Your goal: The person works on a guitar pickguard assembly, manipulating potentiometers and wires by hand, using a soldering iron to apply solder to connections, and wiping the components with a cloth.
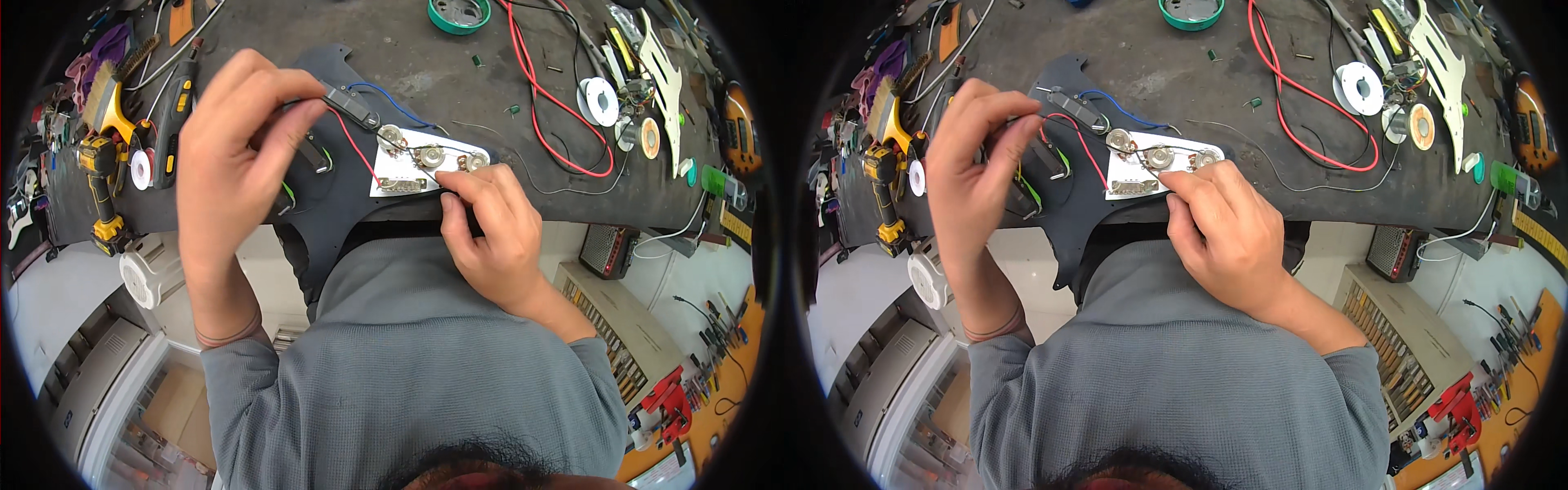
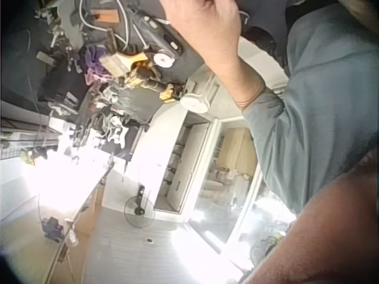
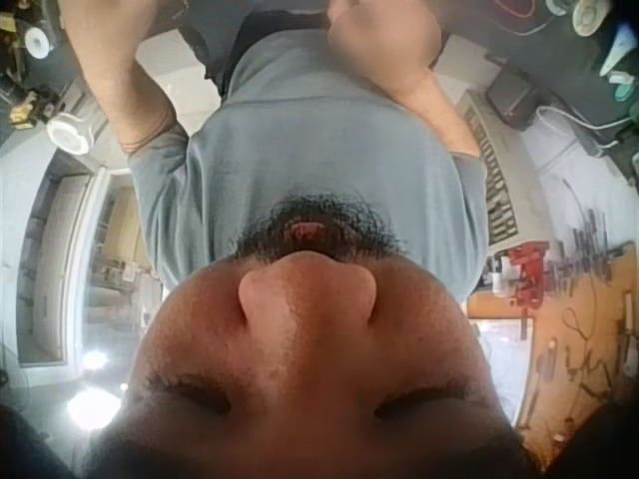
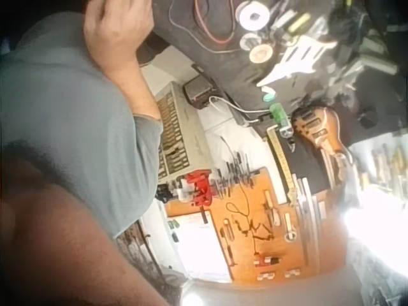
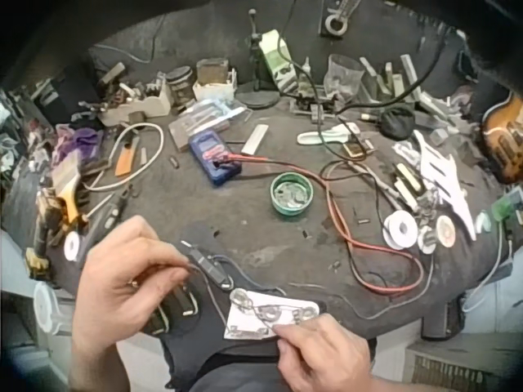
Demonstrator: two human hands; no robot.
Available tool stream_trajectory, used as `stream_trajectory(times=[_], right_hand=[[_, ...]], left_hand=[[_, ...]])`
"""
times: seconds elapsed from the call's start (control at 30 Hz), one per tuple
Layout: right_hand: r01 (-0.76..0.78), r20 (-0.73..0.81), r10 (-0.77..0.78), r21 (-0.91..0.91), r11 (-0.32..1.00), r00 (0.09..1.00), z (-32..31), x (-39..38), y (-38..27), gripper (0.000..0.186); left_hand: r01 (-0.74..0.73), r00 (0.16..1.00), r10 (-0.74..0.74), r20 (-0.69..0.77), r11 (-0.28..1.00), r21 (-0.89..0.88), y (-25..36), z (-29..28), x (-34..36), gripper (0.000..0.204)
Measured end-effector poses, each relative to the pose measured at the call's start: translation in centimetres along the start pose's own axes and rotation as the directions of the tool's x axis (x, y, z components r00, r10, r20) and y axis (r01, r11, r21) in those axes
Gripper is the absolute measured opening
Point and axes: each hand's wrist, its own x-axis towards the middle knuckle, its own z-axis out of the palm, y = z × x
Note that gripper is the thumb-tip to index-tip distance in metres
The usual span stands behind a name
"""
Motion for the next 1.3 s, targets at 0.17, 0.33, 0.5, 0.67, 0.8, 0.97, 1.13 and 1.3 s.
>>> stream_trajectory(times=[0.17,0.33,0.5,0.67,0.8,0.97,1.13,1.3], right_hand=[[0.059,0.008,-0.059,-0.039,0.997,0.998,0.2,0.2,0.6,0.036],[0.100,0.026,-0.099,-0.066,0.993,0.995,0.3,0.9,0.9,0.038],[0.158,0.105,-0.140,-0.186,0.970,0.985,0.0,1.4,0.9,0.032],[0.178,0.136,-0.152,-0.200,0.964,0.979,-0.2,1.8,0.6,0.028],[0.177,0.129,-0.152,-0.207,0.962,0.980,-0.2,1.7,0.7,0.027],[0.174,0.119,-0.154,-0.187,0.967,0.981,-0.2,1.6,0.8,0.031],[0.185,0.105,-0.173,-0.110,0.977,0.979,-0.3,1.4,1.3,0.036],[0.177,0.109,-0.167,-0.087,0.980,0.980,-1.0,0.9,1.5,0.036]], left_hand=[[-0.066,0.998,0.064,0.022,0.994,0.089,-1.4,-0.7,0.8,0.012],[-0.008,0.998,0.001,0.059,0.993,0.116,-1.4,-0.2,0.1,0.014],[-0.241,0.970,0.211,0.120,0.903,0.355,0.6,0.4,-1.3,0.034],[-0.442,0.891,0.369,0.265,0.841,0.312,1.6,1.3,-2.7,0.040],[-0.413,0.885,0.292,0.364,0.853,0.319,1.4,1.6,-2.3,0.039],[-0.410,0.878,0.272,0.393,0.851,0.327,1.4,1.8,-2.1,0.034],[-0.457,0.861,0.323,0.392,0.830,0.320,0.9,2.2,-2.0,0.034],[-0.510,0.835,0.364,0.412,0.792,0.335,0.7,2.1,-1.8,0.033]])
